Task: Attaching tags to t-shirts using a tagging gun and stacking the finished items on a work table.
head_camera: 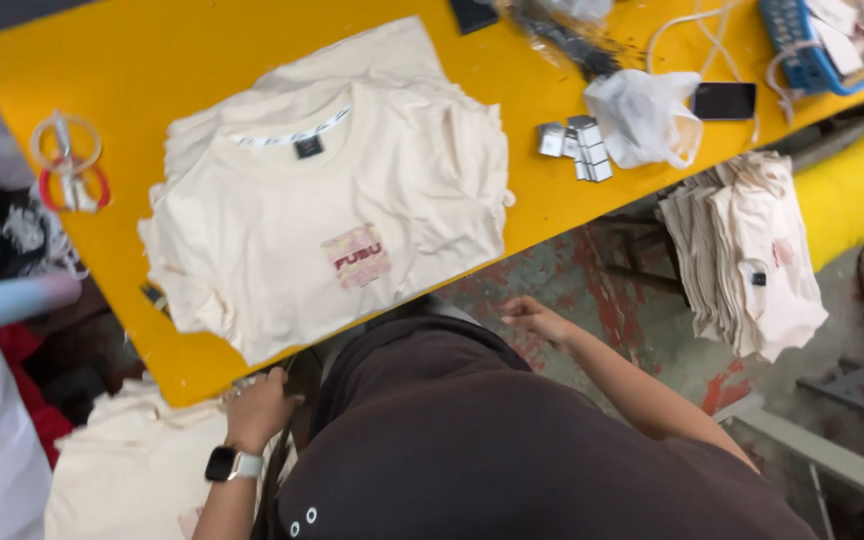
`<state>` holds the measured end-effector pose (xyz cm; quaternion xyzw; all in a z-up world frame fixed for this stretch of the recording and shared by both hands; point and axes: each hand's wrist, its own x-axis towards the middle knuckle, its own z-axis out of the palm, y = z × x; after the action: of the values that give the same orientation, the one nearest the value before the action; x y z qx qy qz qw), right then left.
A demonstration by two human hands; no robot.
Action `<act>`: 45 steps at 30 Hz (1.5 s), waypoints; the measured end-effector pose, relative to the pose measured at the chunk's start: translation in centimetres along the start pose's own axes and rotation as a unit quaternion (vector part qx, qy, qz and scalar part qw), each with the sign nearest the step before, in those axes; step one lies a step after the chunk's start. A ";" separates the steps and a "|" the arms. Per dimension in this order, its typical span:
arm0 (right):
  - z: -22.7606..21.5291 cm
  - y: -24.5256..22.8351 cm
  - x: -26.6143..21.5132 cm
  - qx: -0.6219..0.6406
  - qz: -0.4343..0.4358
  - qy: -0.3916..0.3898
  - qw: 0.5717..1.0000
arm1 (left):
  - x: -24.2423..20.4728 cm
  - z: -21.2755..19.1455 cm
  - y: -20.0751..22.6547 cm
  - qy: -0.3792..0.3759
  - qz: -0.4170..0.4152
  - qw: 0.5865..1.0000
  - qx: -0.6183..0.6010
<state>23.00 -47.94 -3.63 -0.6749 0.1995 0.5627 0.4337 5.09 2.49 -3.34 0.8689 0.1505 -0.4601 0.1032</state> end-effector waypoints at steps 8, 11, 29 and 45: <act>1.8 -6.5 1.1 -0.021 -0.383 -0.169 0.908 | 1.8 -7.2 7.6 -0.049 0.270 0.959 -0.064; -3.7 -10.3 2.4 -0.117 -0.328 -0.153 0.925 | 2.6 -9.6 10.3 0.018 0.279 0.957 0.080; -19.5 -13.9 8.8 -0.376 -0.411 0.470 0.685 | 13.2 -16.7 36.1 -0.019 0.414 0.834 -0.364; -25.6 -6.9 16.3 -0.078 -0.205 0.612 0.760 | 19.1 -12.4 36.8 0.047 0.263 0.788 -0.554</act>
<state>47.91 -61.33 -16.58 -0.9320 0.2343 -0.0589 0.2703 37.90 -24.73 -10.79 0.6893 0.1494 -0.2112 0.6767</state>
